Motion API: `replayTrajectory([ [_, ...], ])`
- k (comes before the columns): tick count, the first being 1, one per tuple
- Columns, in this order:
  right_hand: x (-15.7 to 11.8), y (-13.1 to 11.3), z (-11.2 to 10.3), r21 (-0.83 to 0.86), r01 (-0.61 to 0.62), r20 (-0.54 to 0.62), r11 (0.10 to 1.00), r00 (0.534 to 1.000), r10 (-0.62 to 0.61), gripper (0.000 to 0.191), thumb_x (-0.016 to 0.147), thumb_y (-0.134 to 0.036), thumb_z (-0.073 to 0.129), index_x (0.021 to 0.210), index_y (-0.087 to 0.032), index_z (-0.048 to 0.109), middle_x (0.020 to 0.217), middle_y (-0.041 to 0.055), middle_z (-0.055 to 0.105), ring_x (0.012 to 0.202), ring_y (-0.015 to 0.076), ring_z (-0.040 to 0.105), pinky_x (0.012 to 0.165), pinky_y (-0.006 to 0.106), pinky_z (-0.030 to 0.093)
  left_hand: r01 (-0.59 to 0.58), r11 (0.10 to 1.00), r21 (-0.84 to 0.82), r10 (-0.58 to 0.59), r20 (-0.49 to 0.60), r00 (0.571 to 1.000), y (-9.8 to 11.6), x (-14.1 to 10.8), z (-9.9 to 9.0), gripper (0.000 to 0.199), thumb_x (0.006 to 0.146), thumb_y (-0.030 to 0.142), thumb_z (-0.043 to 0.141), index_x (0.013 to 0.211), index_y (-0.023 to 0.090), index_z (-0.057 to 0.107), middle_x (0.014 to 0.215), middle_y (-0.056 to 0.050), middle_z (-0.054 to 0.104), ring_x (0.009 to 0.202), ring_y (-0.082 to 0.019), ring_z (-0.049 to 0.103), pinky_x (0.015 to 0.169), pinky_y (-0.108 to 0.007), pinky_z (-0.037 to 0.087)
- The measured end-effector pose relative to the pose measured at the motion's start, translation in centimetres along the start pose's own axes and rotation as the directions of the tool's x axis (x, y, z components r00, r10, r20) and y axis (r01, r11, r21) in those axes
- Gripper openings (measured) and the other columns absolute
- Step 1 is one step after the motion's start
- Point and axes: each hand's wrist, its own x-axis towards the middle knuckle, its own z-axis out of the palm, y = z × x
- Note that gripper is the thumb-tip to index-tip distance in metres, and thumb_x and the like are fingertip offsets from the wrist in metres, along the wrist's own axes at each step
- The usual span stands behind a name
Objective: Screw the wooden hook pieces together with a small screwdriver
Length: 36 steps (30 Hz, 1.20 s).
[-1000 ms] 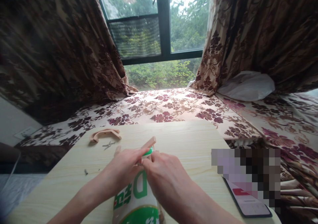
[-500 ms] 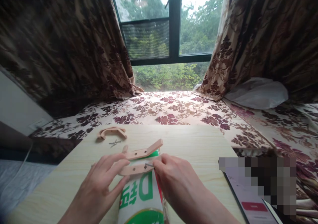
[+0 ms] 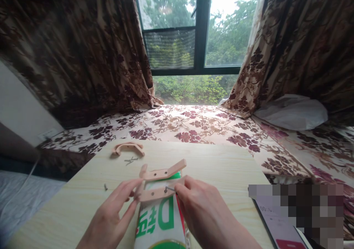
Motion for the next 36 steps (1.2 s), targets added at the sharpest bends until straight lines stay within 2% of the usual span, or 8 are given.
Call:
replayTrajectory([
  [6, 0.0, -0.2, -0.1, 0.022, -0.009, 0.016, 1.000, 1.000, 0.009, 0.015, 0.087, -0.019, 0.046, 0.081, -0.019, 0.060, 0.074, 0.0027, 0.058, 0.062, 0.0124, 0.053, 0.057, 0.022, 0.040, 0.060, 0.996, -0.064, -0.061, -0.015, 0.998, 0.4, -0.3, 0.0, 0.032, 0.081, 0.018, 0.044, 0.111, 0.026, 0.046, 0.099, -0.001, 0.058, 0.092, -0.011, 0.057, 0.078, -0.021, 0.048],
  [15, -0.2, 0.1, 0.2, 0.031, -0.015, 0.051, 0.999, 0.999, 0.014, 0.012, 0.086, -0.018, 0.048, 0.083, -0.020, 0.059, 0.075, 0.0018, 0.058, 0.064, 0.0133, 0.053, 0.057, 0.024, 0.039, 0.066, 0.995, -0.070, -0.065, 0.015, 0.998, 0.5, 0.1, 0.1, 0.027, 0.082, 0.019, 0.042, 0.107, 0.026, 0.049, 0.098, -0.001, 0.057, 0.093, -0.012, 0.056, 0.079, -0.023, 0.048],
  [21, 0.1, -0.3, -0.2, 0.079, -0.013, 0.050, 0.997, 0.999, 0.009, 0.012, 0.086, -0.017, 0.048, 0.087, -0.022, 0.059, 0.078, 0.0001, 0.059, 0.065, 0.0130, 0.054, 0.058, 0.024, 0.038, -0.014, 0.994, 0.109, 0.023, -0.081, 0.996, 1.4, -0.5, -0.4, 0.039, 0.082, 0.020, 0.047, 0.120, 0.021, 0.043, 0.116, -0.007, 0.050, 0.109, -0.015, 0.048, 0.090, -0.027, 0.045],
  [24, 0.2, -0.2, -0.3, 0.096, -0.006, 0.043, 0.995, 0.999, 0.002, 0.013, 0.087, -0.019, 0.047, 0.088, -0.023, 0.059, 0.078, 0.0001, 0.059, 0.064, 0.0125, 0.055, 0.058, 0.024, 0.039, -0.101, 0.988, 0.120, 0.106, -0.032, 0.994, 2.9, -1.3, -0.3, 0.044, 0.081, 0.020, 0.049, 0.124, 0.016, 0.040, 0.121, -0.011, 0.048, 0.114, -0.017, 0.045, 0.092, -0.028, 0.043],
  [27, 0.2, 0.0, -0.3, 0.097, 0.010, 0.038, 0.995, 0.999, -0.013, 0.014, 0.087, -0.018, 0.046, 0.085, -0.020, 0.059, 0.082, 0.0022, 0.061, 0.070, 0.0130, 0.057, 0.063, 0.023, 0.042, -0.265, 0.952, 0.154, 0.261, 0.050, 0.964, 4.1, -2.2, 0.5, 0.048, 0.078, 0.023, 0.053, 0.123, 0.011, 0.040, 0.121, -0.013, 0.051, 0.115, -0.018, 0.046, 0.090, -0.025, 0.044],
  [29, 0.2, 0.2, -0.3, 0.089, 0.019, 0.042, 0.996, 0.999, -0.023, 0.015, 0.087, -0.017, 0.045, 0.083, -0.019, 0.059, 0.085, 0.0040, 0.061, 0.076, 0.0140, 0.058, 0.067, 0.024, 0.043, -0.307, 0.932, 0.193, 0.298, 0.072, 0.952, 4.5, -2.6, 1.4, 0.050, 0.077, 0.027, 0.053, 0.123, 0.010, 0.041, 0.121, -0.013, 0.053, 0.115, -0.019, 0.047, 0.088, -0.024, 0.045],
  [33, 0.2, 0.3, -0.4, 0.081, 0.027, 0.059, 0.996, 0.998, -0.032, 0.019, 0.087, -0.017, 0.043, 0.090, -0.019, 0.061, 0.087, 0.0057, 0.062, 0.077, 0.0149, 0.059, 0.068, 0.025, 0.043, -0.244, 0.918, 0.312, 0.243, 0.044, 0.969, 5.1, -2.4, 2.9, 0.052, 0.080, 0.041, 0.047, 0.121, 0.010, 0.043, 0.119, -0.015, 0.055, 0.109, -0.023, 0.052, 0.080, -0.029, 0.051],
  [36, 0.4, 0.5, -0.3, 0.061, 0.039, 0.060, 0.997, 0.997, -0.043, 0.023, 0.088, -0.018, 0.042, 0.098, -0.020, 0.062, 0.087, 0.0066, 0.063, 0.077, 0.0155, 0.059, 0.067, 0.025, 0.043, -0.200, 0.918, 0.343, 0.200, 0.035, 0.979, 5.6, -1.7, 3.6, 0.049, 0.081, 0.041, 0.044, 0.117, 0.007, 0.046, 0.117, -0.018, 0.055, 0.105, -0.026, 0.055, 0.075, -0.032, 0.054],
])
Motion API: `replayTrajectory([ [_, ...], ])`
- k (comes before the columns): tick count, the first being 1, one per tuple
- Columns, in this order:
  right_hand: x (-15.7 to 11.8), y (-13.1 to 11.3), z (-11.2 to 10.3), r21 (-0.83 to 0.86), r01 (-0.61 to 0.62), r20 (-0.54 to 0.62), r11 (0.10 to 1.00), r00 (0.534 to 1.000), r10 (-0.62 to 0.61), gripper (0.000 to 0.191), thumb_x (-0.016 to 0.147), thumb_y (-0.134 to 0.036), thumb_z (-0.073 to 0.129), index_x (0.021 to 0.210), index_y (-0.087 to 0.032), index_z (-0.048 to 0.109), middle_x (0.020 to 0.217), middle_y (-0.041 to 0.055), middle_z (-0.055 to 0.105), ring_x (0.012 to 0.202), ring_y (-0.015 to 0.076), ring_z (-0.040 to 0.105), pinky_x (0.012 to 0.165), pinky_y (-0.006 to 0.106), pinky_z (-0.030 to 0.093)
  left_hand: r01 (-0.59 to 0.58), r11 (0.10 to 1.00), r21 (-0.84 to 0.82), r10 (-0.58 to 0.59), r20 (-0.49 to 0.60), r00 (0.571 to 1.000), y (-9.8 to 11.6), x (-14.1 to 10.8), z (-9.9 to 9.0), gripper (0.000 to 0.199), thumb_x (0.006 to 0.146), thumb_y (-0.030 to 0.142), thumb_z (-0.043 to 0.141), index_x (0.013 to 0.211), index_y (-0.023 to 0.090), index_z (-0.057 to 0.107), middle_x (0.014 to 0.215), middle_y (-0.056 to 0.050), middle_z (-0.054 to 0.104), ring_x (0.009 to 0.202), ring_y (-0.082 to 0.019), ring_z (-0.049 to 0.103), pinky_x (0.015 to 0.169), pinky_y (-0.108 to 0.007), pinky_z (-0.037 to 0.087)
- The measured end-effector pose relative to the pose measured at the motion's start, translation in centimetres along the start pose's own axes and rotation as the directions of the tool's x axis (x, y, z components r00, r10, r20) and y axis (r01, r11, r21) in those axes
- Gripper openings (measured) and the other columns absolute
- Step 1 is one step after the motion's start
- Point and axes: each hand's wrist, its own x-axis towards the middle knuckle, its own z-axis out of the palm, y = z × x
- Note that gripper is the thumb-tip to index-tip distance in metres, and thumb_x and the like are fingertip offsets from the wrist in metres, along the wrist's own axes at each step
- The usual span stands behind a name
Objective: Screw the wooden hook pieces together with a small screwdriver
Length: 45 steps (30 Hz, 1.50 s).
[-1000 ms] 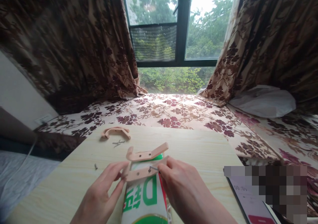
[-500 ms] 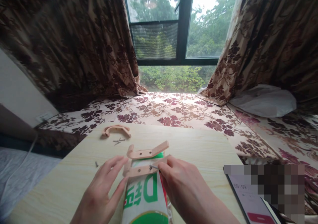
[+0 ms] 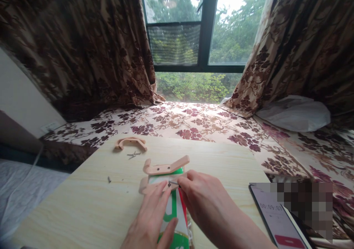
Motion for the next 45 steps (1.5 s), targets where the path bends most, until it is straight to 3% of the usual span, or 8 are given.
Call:
replayTrajectory([
  [7, 0.3, -0.2, -0.4, -0.045, 0.015, 0.043, 0.999, 0.999, -0.013, 0.019, 0.088, -0.020, 0.043, 0.091, -0.021, 0.062, 0.082, 0.0046, 0.061, 0.070, 0.0141, 0.056, 0.060, 0.023, 0.038, 0.115, 0.986, -0.117, -0.098, 0.143, 0.985, 0.5, 0.8, 0.7, 0.045, 0.081, 0.038, 0.045, 0.116, 0.011, 0.048, 0.119, -0.015, 0.054, 0.107, -0.027, 0.052, 0.082, -0.041, 0.051],
  [13, 1.4, -0.8, -1.7, -0.162, 0.030, 0.099, 0.986, 0.995, -0.014, 0.019, 0.085, -0.015, 0.045, 0.082, -0.020, 0.063, 0.073, 0.0020, 0.060, 0.058, 0.0113, 0.051, 0.052, 0.024, 0.030, 0.109, 0.988, -0.106, -0.099, 0.104, 0.990, 0.4, 1.2, 1.0, 0.037, 0.082, 0.031, 0.043, 0.110, 0.010, 0.052, 0.109, -0.013, 0.059, 0.099, -0.025, 0.055, 0.079, -0.042, 0.052],
  [17, 2.9, -1.4, -3.0, -0.264, 0.059, 0.192, 0.963, 0.981, -0.007, 0.018, 0.082, -0.013, 0.049, 0.071, -0.016, 0.062, 0.068, 0.0031, 0.059, 0.057, 0.0106, 0.050, 0.050, 0.024, 0.028, 0.132, 0.982, -0.136, -0.113, 0.143, 0.983, 0.4, 1.6, 0.7, 0.037, 0.082, 0.030, 0.040, 0.111, 0.011, 0.052, 0.109, -0.011, 0.058, 0.100, -0.024, 0.054, 0.080, -0.041, 0.052],
  [24, 5.1, -2.4, -4.3, -0.440, 0.287, 0.385, 0.851, 0.916, -0.110, 0.020, 0.080, -0.013, 0.050, 0.063, -0.014, 0.059, 0.061, 0.0038, 0.058, 0.052, 0.0115, 0.047, 0.046, 0.027, 0.023, 0.143, 0.977, -0.157, -0.123, 0.128, 0.984, 0.3, 1.2, 1.2, 0.037, 0.081, 0.030, 0.043, 0.113, 0.013, 0.050, 0.108, -0.011, 0.057, 0.100, -0.023, 0.053, 0.081, -0.039, 0.050],
  [29, 6.8, -3.6, -4.5, -0.444, 0.453, 0.445, 0.773, 0.860, -0.248, 0.016, 0.074, -0.007, 0.052, 0.062, -0.015, 0.057, 0.062, 0.0033, 0.057, 0.048, 0.0113, 0.042, 0.044, 0.028, 0.021, 0.197, 0.966, -0.166, -0.162, 0.202, 0.966, 0.2, 1.1, 1.2, 0.039, 0.081, 0.027, 0.043, 0.119, 0.018, 0.045, 0.108, -0.009, 0.057, 0.101, -0.023, 0.053, 0.082, -0.038, 0.049],
  [32, 7.6, -4.0, -4.6, -0.435, 0.506, 0.466, 0.745, 0.834, -0.294, 0.015, 0.073, -0.006, 0.052, 0.062, -0.015, 0.057, 0.061, 0.0033, 0.056, 0.049, 0.0117, 0.043, 0.044, 0.027, 0.022, 0.168, 0.972, -0.162, -0.131, 0.215, 0.968, 0.0, 1.0, 1.2, 0.039, 0.081, 0.028, 0.042, 0.118, 0.018, 0.046, 0.109, -0.009, 0.056, 0.103, -0.023, 0.052, 0.084, -0.039, 0.048],
  [39, 8.9, -4.1, -4.3, -0.451, 0.476, 0.487, 0.755, 0.840, -0.239, 0.015, 0.076, -0.009, 0.052, 0.068, -0.015, 0.063, 0.054, 0.0032, 0.057, 0.047, 0.0129, 0.045, 0.044, 0.027, 0.027, 0.119, 0.981, -0.151, -0.087, 0.203, 0.975, -0.3, 0.5, 1.7, 0.040, 0.081, 0.033, 0.044, 0.118, 0.016, 0.046, 0.113, -0.011, 0.055, 0.105, -0.025, 0.050, 0.083, -0.039, 0.047],
  [45, 9.4, -3.6, -3.6, -0.378, 0.462, 0.449, 0.802, 0.849, -0.278, 0.012, 0.071, -0.009, 0.056, 0.068, -0.018, 0.063, 0.051, 0.0010, 0.056, 0.045, 0.0114, 0.043, 0.047, 0.026, 0.031, 0.097, 0.988, -0.122, -0.073, 0.190, 0.979, -0.3, 0.6, 1.8, 0.042, 0.082, 0.033, 0.043, 0.120, 0.016, 0.044, 0.114, -0.012, 0.054, 0.103, -0.024, 0.050, 0.080, -0.038, 0.048],
])
